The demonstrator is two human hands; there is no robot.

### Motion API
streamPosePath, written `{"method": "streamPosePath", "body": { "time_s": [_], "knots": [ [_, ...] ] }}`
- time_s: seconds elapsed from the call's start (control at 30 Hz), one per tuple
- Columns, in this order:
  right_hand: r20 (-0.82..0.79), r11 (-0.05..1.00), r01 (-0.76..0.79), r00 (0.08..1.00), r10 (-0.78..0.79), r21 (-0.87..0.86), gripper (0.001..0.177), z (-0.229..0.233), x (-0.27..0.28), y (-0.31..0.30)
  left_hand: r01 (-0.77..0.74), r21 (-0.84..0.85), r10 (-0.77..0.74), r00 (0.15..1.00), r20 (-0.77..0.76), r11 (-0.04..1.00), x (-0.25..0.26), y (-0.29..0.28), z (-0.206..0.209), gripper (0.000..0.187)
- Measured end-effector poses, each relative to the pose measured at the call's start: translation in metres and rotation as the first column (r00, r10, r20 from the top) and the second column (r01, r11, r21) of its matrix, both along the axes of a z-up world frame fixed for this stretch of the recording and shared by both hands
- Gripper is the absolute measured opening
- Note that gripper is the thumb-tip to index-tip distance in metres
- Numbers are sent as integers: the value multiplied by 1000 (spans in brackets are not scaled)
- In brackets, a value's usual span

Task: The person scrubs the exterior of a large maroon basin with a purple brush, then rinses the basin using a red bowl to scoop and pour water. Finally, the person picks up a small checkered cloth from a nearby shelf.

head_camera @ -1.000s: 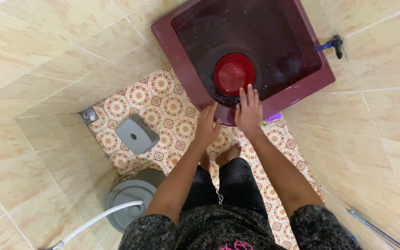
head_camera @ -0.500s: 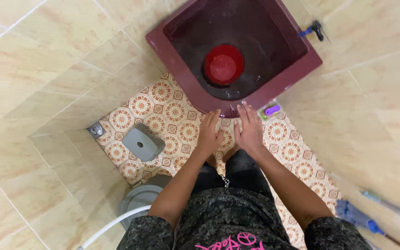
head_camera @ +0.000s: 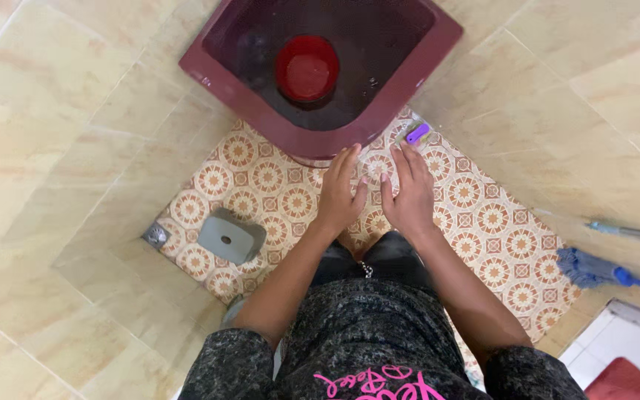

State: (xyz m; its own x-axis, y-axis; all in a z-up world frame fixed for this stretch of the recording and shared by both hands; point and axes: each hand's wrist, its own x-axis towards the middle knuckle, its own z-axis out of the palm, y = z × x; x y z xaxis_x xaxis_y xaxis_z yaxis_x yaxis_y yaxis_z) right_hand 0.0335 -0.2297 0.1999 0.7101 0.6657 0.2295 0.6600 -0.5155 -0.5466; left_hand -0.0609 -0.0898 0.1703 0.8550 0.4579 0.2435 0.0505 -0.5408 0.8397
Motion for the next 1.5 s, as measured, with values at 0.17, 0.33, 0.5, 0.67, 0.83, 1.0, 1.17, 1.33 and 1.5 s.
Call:
{"method": "streamPosePath", "body": {
  "time_s": [0.17, 0.33, 0.5, 0.67, 0.83, 1.0, 1.17, 1.33, 1.5],
  "knots": [
    [20, 992, 125, 992, -125, -22, 53, 19, -12, -43, 121, -11, -120, 991, 54, 993, 3, -31, 23, 59],
    [13, 960, 276, 961, -277, 54, 51, 36, -56, -95, 288, 57, -292, 954, 62, 956, -8, -66, 34, 56],
    [-29, 891, 453, 892, -452, 41, 49, 52, -98, -149, 485, -23, -481, 872, 90, 874, -19, -117, 48, 56],
    [-79, 776, 627, 778, -623, 59, 46, 56, -152, -204, 664, -62, -664, 747, 7, 746, -39, -163, 55, 59],
    [-147, 627, 778, 625, -767, 37, 45, 47, -206, -246, 811, -50, -811, 585, 10, 584, -54, -206, 57, 59],
    [-169, 487, 873, 483, -859, 25, 45, 43, -246, -261, 914, -48, -915, 404, -11, 404, -60, -240, 51, 57],
    [-185, 338, 941, 327, -927, -31, 48, 50, -272, -257, 980, -94, -984, 176, 6, 174, -58, -262, 51, 58],
    [-181, 137, 990, 133, -974, -10, 46, 55, -288, -234, 995, -73, -998, -66, 20, -67, -51, -269, 53, 57],
    [-238, -30, 1000, -28, -971, 4, 46, 57, -303, -214, 967, -57, -969, -245, 39, -247, -44, -270, 52, 57]
  ]
}}
